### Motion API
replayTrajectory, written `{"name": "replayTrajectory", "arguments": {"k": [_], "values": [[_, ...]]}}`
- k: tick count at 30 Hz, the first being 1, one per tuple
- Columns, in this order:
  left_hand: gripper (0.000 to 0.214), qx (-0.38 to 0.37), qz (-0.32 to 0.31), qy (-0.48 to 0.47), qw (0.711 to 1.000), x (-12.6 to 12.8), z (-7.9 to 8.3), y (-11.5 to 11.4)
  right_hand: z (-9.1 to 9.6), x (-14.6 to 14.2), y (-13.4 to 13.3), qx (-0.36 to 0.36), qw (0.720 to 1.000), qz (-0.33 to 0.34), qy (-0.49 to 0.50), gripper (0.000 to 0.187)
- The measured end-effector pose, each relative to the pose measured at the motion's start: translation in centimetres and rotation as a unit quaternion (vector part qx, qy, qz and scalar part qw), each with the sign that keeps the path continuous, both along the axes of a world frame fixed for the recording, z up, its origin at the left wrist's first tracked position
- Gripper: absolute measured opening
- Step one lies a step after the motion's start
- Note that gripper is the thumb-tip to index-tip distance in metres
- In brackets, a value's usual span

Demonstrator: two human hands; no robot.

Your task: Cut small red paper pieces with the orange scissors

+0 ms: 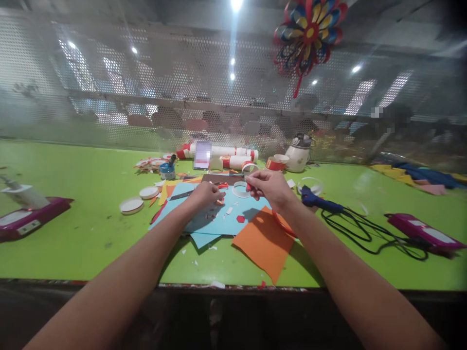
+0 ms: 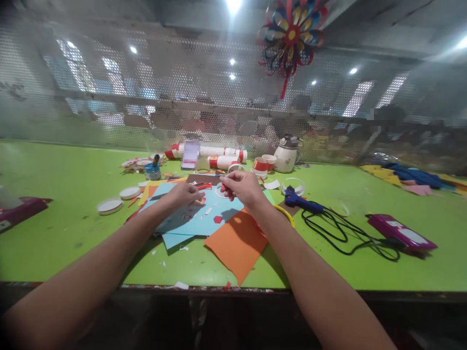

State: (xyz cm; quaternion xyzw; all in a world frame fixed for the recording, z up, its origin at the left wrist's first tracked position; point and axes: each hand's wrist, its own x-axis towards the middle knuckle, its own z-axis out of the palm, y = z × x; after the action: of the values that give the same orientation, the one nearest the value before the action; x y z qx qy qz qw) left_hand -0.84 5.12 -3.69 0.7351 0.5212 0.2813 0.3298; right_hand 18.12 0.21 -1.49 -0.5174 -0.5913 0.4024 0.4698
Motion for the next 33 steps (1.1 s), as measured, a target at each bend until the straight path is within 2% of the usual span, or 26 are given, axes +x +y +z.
{"name": "replayTrajectory", "arguments": {"k": [4,10,13,16,18,21,23,26,29,33], "values": [[0.037,0.013,0.026,0.059,0.998,-1.5,0.9,0.6,-0.5,0.0,0.2,-0.003,0.999,0.018,-0.031,0.023],[0.023,-0.037,0.032,0.17,0.984,-2.9,1.2,1.1,-0.9,-0.1,0.3,-0.001,0.998,0.021,-0.067,0.024],[0.032,-0.047,0.039,0.188,0.98,-3.0,1.3,0.9,-0.8,-0.1,0.2,0.002,0.997,0.017,-0.078,0.023],[0.024,-0.038,0.048,0.178,0.982,-3.5,1.8,0.9,-0.7,-0.1,0.1,0.009,0.996,0.018,-0.085,0.022],[0.017,-0.015,0.061,0.152,0.986,-4.1,2.3,1.1,-0.7,0.0,0.2,0.016,0.996,0.015,-0.088,0.021],[0.028,0.029,0.08,0.072,0.994,-4.4,3.0,1.2,-0.8,0.0,0.2,0.033,0.995,0.012,-0.091,0.02],[0.028,0.036,0.065,0.003,0.997,-3.9,3.3,0.8,-0.8,-0.2,0.1,0.043,0.995,0.013,-0.094,0.019],[0.02,-0.008,-0.018,-0.102,0.995,-1.9,3.0,-0.8,-0.8,-0.7,-0.1,0.057,0.993,0.014,-0.1,0.017],[0.014,-0.086,-0.108,-0.192,0.972,0.2,2.2,-2.5,-0.9,-1.2,-0.3,0.075,0.992,0.004,-0.105,0.016],[0.008,-0.145,-0.15,-0.292,0.933,1.3,1.6,-3.7,-0.8,-1.5,-0.6,0.096,0.99,-0.006,-0.107,0.015]]}}
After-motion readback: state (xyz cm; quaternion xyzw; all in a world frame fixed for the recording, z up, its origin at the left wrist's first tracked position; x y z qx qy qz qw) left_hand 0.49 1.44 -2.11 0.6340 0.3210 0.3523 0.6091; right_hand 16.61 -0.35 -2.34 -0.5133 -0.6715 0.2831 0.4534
